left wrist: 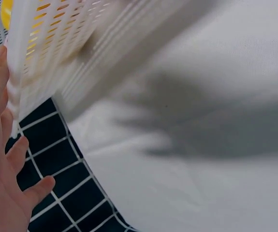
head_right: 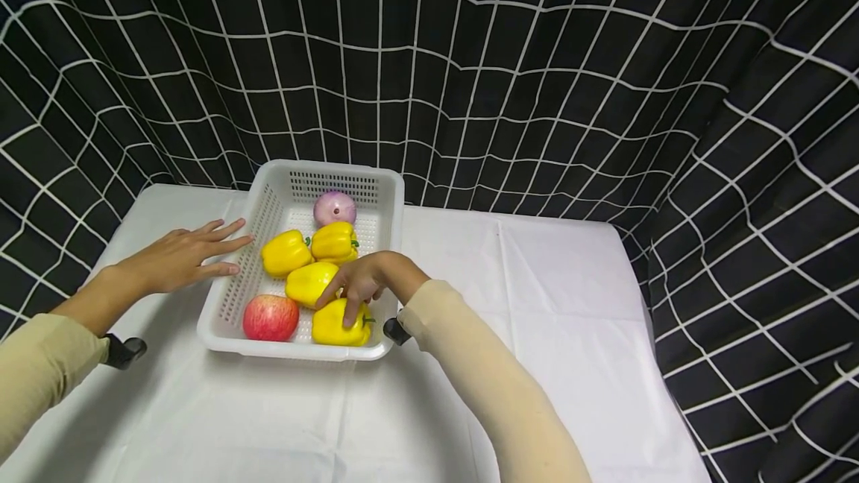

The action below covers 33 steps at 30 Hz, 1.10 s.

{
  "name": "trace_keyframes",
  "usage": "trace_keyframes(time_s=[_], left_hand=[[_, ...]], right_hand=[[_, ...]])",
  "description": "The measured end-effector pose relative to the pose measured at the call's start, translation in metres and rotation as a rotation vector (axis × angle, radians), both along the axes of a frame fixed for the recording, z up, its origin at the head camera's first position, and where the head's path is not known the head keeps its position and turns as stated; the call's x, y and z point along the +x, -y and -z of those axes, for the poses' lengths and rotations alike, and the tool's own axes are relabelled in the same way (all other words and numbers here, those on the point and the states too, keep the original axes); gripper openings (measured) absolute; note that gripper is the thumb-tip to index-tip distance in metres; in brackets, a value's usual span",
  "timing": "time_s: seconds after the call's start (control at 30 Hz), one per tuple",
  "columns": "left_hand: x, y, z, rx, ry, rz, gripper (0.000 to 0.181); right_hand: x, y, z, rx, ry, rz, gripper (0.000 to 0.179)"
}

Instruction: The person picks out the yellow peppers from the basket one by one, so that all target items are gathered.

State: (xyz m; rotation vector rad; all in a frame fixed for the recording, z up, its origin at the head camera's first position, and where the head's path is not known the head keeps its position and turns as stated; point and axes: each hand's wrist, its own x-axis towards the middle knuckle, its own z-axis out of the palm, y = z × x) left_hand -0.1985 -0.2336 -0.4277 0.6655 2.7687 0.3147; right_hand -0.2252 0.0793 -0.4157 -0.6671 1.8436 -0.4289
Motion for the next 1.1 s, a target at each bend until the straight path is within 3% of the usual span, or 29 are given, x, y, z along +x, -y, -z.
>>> trace_keyframes(time_s=[0.43, 0.87, 1.1], left_hand=[[0.0006, 0.0009, -0.0016, 0.013, -0.016, 0.013, 0.062], [-0.0012, -0.002, -0.003, 0.0, -0.015, 0.013, 0.062], [0.0006, -0.0007, -0.0018, -0.004, -0.012, 0.012, 0.063]], right_hand=[[0.0047, 0.0058, 0.0001, 0.086, -0.093, -0.015, 0.072], [0.0059, 0.0036, 0.0008, 0.061, -0.105, -0.026, 0.071], [0.0088, 0.0028, -0.006, 0.056, -0.14, -0.073, 0.07]])
